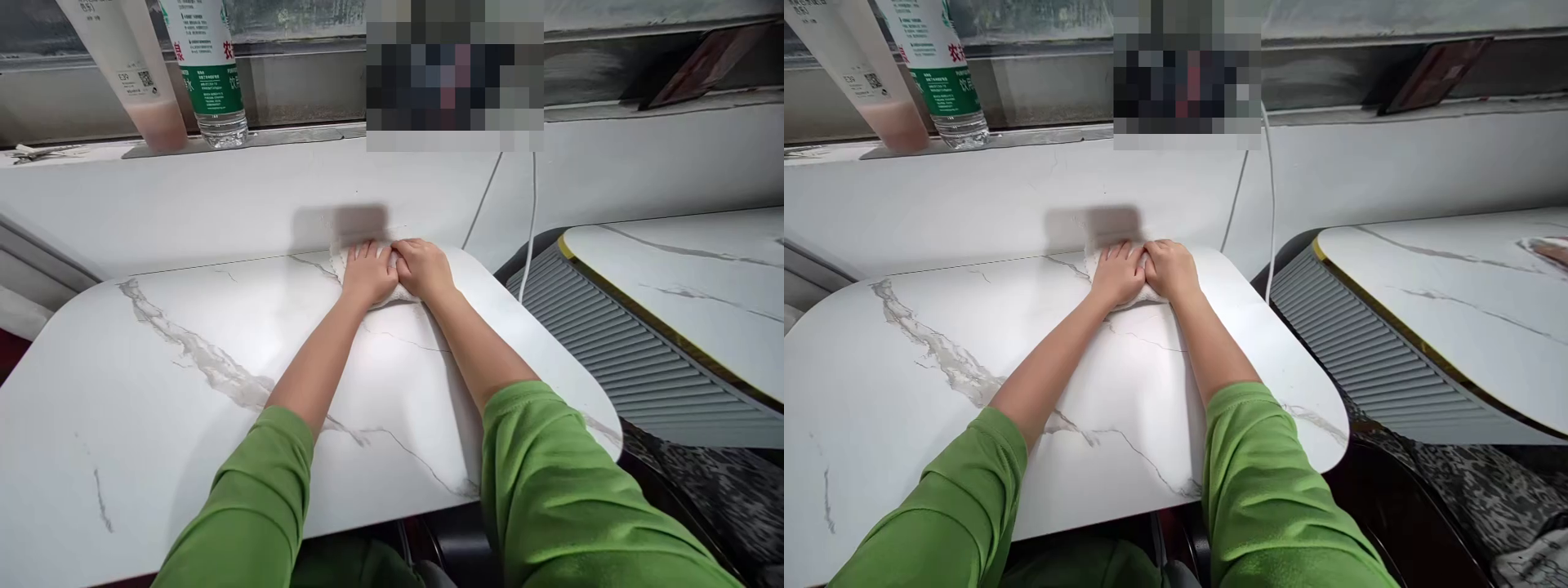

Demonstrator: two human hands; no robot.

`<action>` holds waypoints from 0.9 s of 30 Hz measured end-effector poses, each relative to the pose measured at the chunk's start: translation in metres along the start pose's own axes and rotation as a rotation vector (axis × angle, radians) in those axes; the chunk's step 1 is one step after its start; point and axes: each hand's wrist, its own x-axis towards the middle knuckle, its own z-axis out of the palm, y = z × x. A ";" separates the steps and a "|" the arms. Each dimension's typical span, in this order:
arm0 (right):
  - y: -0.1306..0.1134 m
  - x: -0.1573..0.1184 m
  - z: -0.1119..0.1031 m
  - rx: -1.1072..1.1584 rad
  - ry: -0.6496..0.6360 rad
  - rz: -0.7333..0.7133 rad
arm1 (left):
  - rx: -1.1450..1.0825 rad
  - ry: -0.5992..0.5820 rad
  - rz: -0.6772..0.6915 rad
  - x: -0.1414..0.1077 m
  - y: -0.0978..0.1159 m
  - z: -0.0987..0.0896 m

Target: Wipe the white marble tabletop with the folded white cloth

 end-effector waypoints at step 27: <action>0.049 -0.251 -0.110 0.159 -0.050 -0.031 | 0.095 -0.108 0.305 -0.170 0.175 -0.007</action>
